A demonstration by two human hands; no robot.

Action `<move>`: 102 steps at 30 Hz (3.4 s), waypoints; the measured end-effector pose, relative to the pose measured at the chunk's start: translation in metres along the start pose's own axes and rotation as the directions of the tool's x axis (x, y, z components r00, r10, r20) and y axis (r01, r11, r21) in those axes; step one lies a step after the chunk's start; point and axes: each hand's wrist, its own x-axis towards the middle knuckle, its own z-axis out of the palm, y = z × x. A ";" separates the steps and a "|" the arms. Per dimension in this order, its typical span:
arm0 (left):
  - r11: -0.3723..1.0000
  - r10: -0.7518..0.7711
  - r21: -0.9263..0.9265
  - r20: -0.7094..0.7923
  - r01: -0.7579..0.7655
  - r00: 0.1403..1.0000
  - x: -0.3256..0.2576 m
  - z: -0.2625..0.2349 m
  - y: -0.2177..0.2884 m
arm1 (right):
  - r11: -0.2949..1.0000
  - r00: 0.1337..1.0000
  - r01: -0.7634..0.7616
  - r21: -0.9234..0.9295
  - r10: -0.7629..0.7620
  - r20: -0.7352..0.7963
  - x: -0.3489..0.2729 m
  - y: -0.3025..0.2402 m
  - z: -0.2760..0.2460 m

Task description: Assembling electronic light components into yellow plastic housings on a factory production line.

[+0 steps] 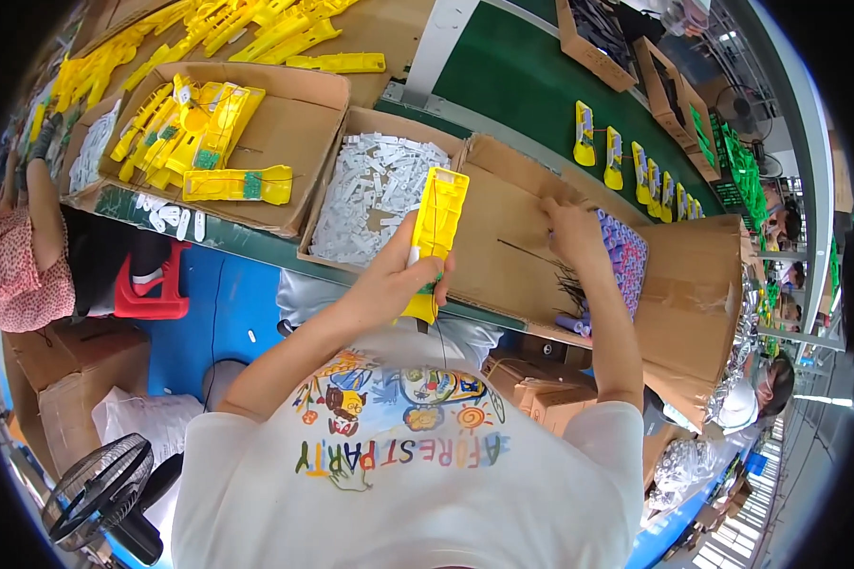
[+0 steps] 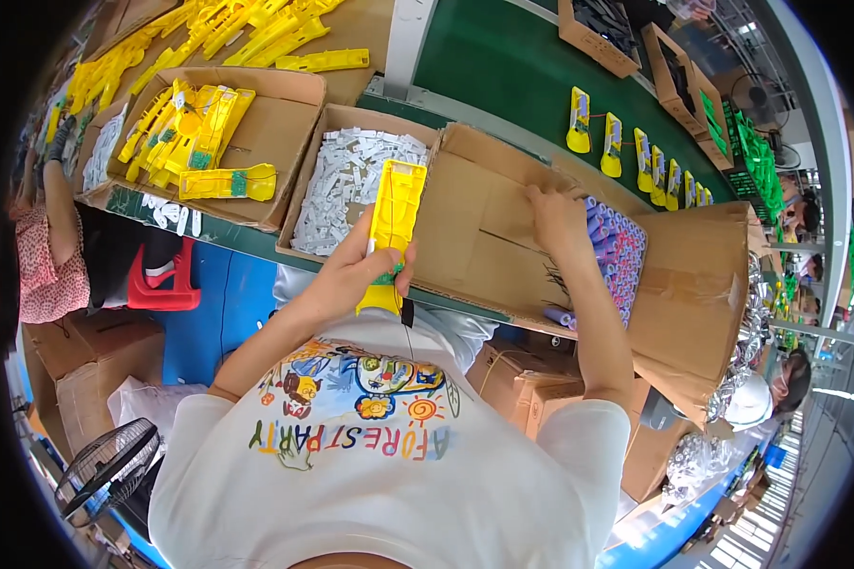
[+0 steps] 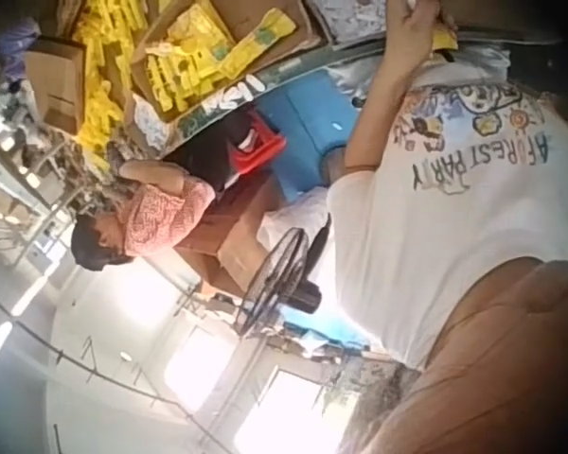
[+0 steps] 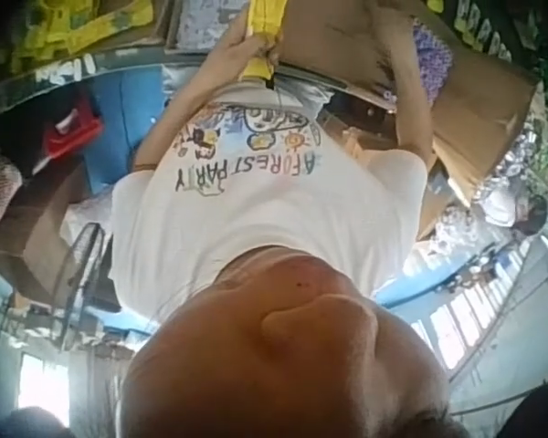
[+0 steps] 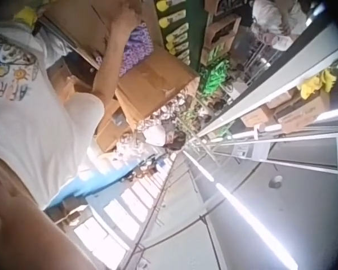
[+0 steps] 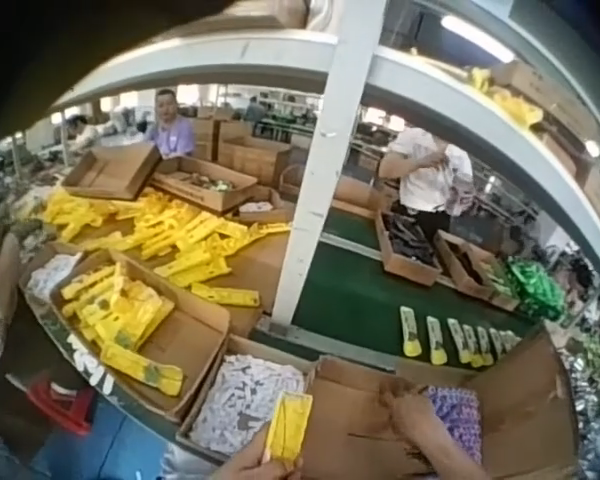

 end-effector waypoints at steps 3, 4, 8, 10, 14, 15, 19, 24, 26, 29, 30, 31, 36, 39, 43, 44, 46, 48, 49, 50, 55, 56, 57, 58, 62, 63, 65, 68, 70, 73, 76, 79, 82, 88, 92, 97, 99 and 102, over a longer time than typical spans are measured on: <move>0.999 -0.044 -0.011 0.011 0.044 0.999 0.000 0.002 0.000 | 1.000 0.972 -0.021 -0.005 0.021 0.236 0.002 0.016 0.003; 0.999 -0.033 0.001 0.033 0.033 0.999 0.002 0.002 -0.003 | 0.997 0.961 0.006 0.073 -0.026 0.277 0.003 0.019 0.004; 0.999 -0.039 0.005 0.057 0.039 0.998 0.005 0.005 -0.003 | 0.987 0.929 0.151 -0.061 -0.121 0.349 0.000 0.015 -0.013; 0.997 -0.061 -0.034 0.062 0.063 0.996 0.006 0.006 -0.004 | 0.980 0.980 0.190 0.058 -0.193 0.041 0.002 0.010 -0.022; 0.982 -0.100 -0.157 0.055 0.107 0.994 0.008 0.009 -0.010 | 0.894 0.832 0.338 0.295 -0.137 -0.537 0.012 -0.058 -0.074; 0.976 -0.111 -0.183 0.045 0.118 0.993 0.009 0.010 -0.010 | 0.859 0.753 0.402 0.317 -0.113 -0.649 0.009 -0.073 -0.078; 0.982 -0.052 -0.183 0.028 0.056 0.998 0.012 0.007 -0.012 | 0.394 0.702 0.367 0.843 0.477 -0.528 0.010 -0.109 -0.096; 0.994 0.103 -0.039 -0.041 -0.105 0.994 0.012 0.010 -0.011 | -0.059 0.935 -0.097 0.993 0.337 0.112 0.001 -0.118 -0.066; 0.994 0.109 0.017 -0.043 -0.109 0.993 0.013 0.004 -0.010 | -0.104 0.946 -0.134 0.986 0.284 0.159 -0.007 -0.128 -0.071; 0.955 0.219 0.221 -0.083 -0.196 0.972 0.013 -0.001 -0.018 | -0.182 0.933 -0.281 0.942 0.176 0.313 -0.002 -0.135 -0.081; 0.890 0.325 0.369 -0.097 -0.269 0.941 0.013 -0.001 -0.018 | -0.210 0.902 -0.383 0.899 0.126 0.414 0.000 -0.136 -0.084; 0.891 0.324 0.367 -0.101 -0.268 0.941 0.011 -0.002 -0.016 | -0.210 0.901 -0.387 0.898 0.124 0.417 0.002 -0.137 -0.085; 0.887 0.302 0.409 -0.161 -0.215 0.939 0.002 -0.007 -0.003 | -0.193 0.942 -0.314 0.930 0.062 0.331 0.011 -0.141 -0.083; 0.974 0.179 0.174 -0.191 -0.146 0.965 -0.001 -0.012 -0.001 | -0.352 0.976 -0.140 0.925 0.107 0.189 0.008 -0.145 -0.077; 0.870 0.377 0.406 -0.180 -0.281 0.909 -0.001 -0.017 -0.002 | -0.168 0.841 -0.541 0.824 -0.080 0.535 0.026 -0.151 -0.081; 0.932 0.278 0.289 -0.187 -0.218 0.942 -0.003 -0.017 0.003 | -0.167 0.839 -0.543 0.823 -0.079 0.538 0.030 -0.150 -0.080; 0.976 0.173 0.163 -0.188 -0.144 0.967 -0.005 -0.018 0.004 | -0.012 0.922 -0.382 0.924 -0.063 0.381 0.036 -0.149 -0.078; 0.901 0.323 0.359 -0.177 -0.245 0.930 -0.005 -0.020 -0.001 | -0.064 0.908 -0.414 0.908 -0.092 0.408 0.040 -0.150 -0.079; 0.902 0.323 0.358 -0.186 -0.242 0.928 -0.005 -0.020 0.000 | -0.115 0.895 -0.441 0.890 -0.121 0.428 0.042 -0.150 -0.078; 0.912 0.301 0.337 -0.160 -0.234 0.940 -0.007 -0.018 0.003 | -0.114 0.893 -0.446 0.888 -0.131 0.432 0.042 -0.150 -0.074; 0.934 0.245 0.315 -0.218 -0.169 0.945 -0.016 -0.033 0.006 | -0.095 0.932 -0.318 0.943 -0.213 0.293 0.058 -0.161 -0.058; 0.969 0.224 0.169 -0.290 -0.181 0.931 -0.021 -0.039 0.005 | -0.103 0.931 -0.323 0.941 -0.216 0.295 0.072 -0.164 -0.057; 0.979 0.198 0.024 -0.355 -0.203 0.914 -0.025 -0.048 0.005 | 0.009 0.907 -0.270 0.963 -0.333 0.258 0.095 -0.169 -0.055; 0.878 0.293 -0.196 -0.502 -0.437 0.814 -0.029 -0.054 0.006 | 0.116 0.865 -0.200 0.973 -0.445 0.231 0.114 -0.172 -0.053; 0.821 0.316 -0.271 -0.519 -0.503 0.795 -0.049 -0.073 0.030 | 0.675 0.747 0.665 0.320 -0.609 -0.268 0.144 -0.179 -0.011; 0.818 0.324 -0.264 -0.523 -0.511 0.789 -0.051 -0.071 0.028 | 0.670 0.751 0.659 0.342 -0.616 -0.238 0.145 -0.179 -0.013; 0.801 0.268 -0.362 -0.495 -0.476 0.827 -0.054 -0.067 0.024 | 0.665 0.749 0.657 0.356 -0.628 -0.210 0.145 -0.174 -0.018; 0.731 0.228 -0.526 -0.411 -0.434 0.883 -0.052 -0.062 0.014 | 0.700 0.854 0.504 0.506 -0.491 -0.172 0.139 -0.168 -0.023; 0.728 0.217 -0.547 -0.388 -0.413 0.896 -0.050 -0.061 0.013 | 0.451 0.821 0.525 0.722 -0.494 -0.288 0.139 -0.169 -0.022; 0.795 0.163 -0.505 -0.355 -0.335 0.920 -0.048 -0.058 0.014 | 0.253 0.863 0.406 0.878 -0.422 -0.277 0.129 -0.170 -0.030; 0.899 0.129 -0.337 -0.411 -0.281 0.902 -0.047 -0.050 0.014 | 0.113 0.912 0.230 0.967 -0.372 -0.173 0.119 -0.168 -0.039; 0.955 0.182 -0.148 -0.398 -0.259 0.899 -0.043 -0.046 0.012 | 0.163 0.951 0.223 0.961 -0.252 -0.178 0.109 -0.172 -0.054; 0.971 0.213 -0.022 -0.371 -0.238 0.904 -0.038 -0.044 0.008 | 0.254 0.966 0.223 0.941 -0.191 -0.177 0.106 -0.172 -0.069; 0.993 0.088 -0.044 -0.357 -0.110 0.930 -0.038 -0.040 0.014 | -0.042 0.990 0.102 0.994 -0.099 -0.105 0.105 -0.184 -0.069; 0.989 0.119 -0.048 -0.335 -0.143 0.935 -0.037 -0.040 0.014 | -0.021 0.998 0.033 0.999 -0.053 -0.034 0.100 -0.185 -0.067; 0.979 0.166 -0.050 -0.349 -0.195 0.922 -0.037 -0.042 0.014 | -0.005 0.981 -0.153 0.988 -0.123 0.152 0.095 -0.178 -0.068; 0.977 0.205 0.026 -0.366 -0.211 0.908 -0.036 -0.044 0.013 | -0.042 0.983 -0.164 0.986 -0.093 0.159 0.093 -0.181 -0.071; 0.975 0.197 0.168 -0.339 -0.147 0.920 -0.037 -0.051 0.014 | -0.095 0.991 -0.131 0.987 0.003 0.132 0.091 -0.191 -0.071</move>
